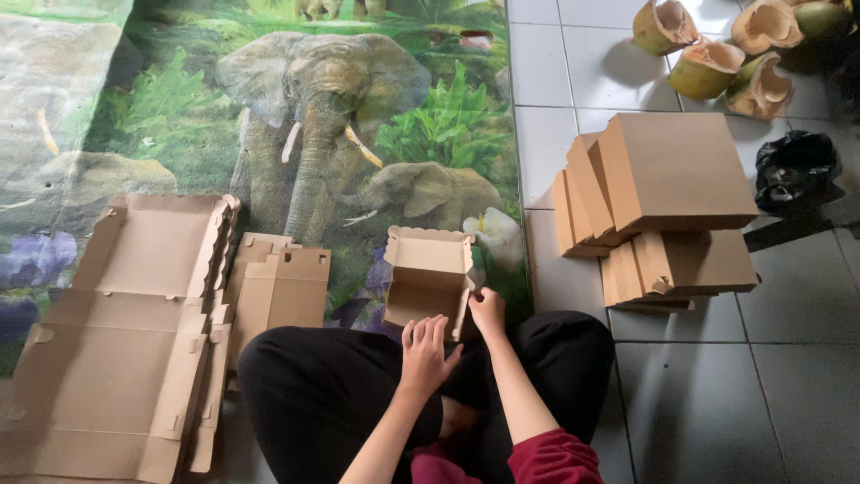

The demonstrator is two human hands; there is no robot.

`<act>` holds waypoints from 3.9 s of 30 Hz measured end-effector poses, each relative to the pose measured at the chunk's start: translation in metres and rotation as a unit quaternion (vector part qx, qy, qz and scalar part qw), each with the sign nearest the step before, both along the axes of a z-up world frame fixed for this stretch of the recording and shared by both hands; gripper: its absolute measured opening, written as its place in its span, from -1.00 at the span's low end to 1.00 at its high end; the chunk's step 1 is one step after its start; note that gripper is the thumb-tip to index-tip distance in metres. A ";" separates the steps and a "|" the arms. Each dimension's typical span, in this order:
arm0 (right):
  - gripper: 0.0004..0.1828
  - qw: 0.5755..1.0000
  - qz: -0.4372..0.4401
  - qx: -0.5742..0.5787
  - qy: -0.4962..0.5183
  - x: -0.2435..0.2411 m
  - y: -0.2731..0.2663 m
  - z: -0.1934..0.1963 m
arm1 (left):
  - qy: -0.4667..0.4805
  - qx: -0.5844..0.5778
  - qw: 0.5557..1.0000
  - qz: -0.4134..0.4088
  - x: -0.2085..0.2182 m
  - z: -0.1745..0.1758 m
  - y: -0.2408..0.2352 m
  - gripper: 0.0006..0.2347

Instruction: The person sits on the floor and folds flat cardboard pieces into small rectangular boxes by hand. They fold the side flaps and tuck the tabs to secure the structure, then place the finished box onto a nearby stack.

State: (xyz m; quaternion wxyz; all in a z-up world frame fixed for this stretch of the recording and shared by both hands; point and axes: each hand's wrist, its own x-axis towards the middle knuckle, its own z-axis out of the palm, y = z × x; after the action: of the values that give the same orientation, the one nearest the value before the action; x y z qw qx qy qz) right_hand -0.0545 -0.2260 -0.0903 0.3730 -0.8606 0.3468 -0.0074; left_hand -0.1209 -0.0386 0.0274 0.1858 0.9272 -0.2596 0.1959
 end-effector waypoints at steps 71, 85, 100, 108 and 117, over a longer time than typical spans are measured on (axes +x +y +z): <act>-0.70 0.877 -0.159 0.447 -0.081 -0.007 0.022 0.016 | 0.389 -0.183 0.901 0.049 0.081 -0.010 -0.035 -0.94; -0.66 0.849 -0.135 0.495 -0.123 -0.010 0.021 0.004 | 0.343 -0.194 0.916 0.080 0.056 -0.013 -0.043 -0.95; -0.70 0.846 -0.131 0.483 -0.181 -0.011 0.023 0.014 | 0.326 -0.201 0.923 0.046 0.057 -0.009 -0.045 -0.96; -0.62 0.852 -0.105 0.500 -0.117 -0.013 0.041 0.055 | 0.335 -0.328 0.881 0.057 0.071 -0.017 -0.027 -0.86; -0.56 0.868 -0.166 0.459 -0.091 -0.010 0.033 0.038 | 0.369 -0.218 0.900 0.080 0.062 -0.014 -0.042 -0.95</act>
State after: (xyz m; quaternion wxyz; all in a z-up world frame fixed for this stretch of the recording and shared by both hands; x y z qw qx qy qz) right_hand -0.0641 -0.1929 -0.0519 0.7494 -0.5174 0.4130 0.0128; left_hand -0.0587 -0.0811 0.0133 0.4493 0.8871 -0.0487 -0.0942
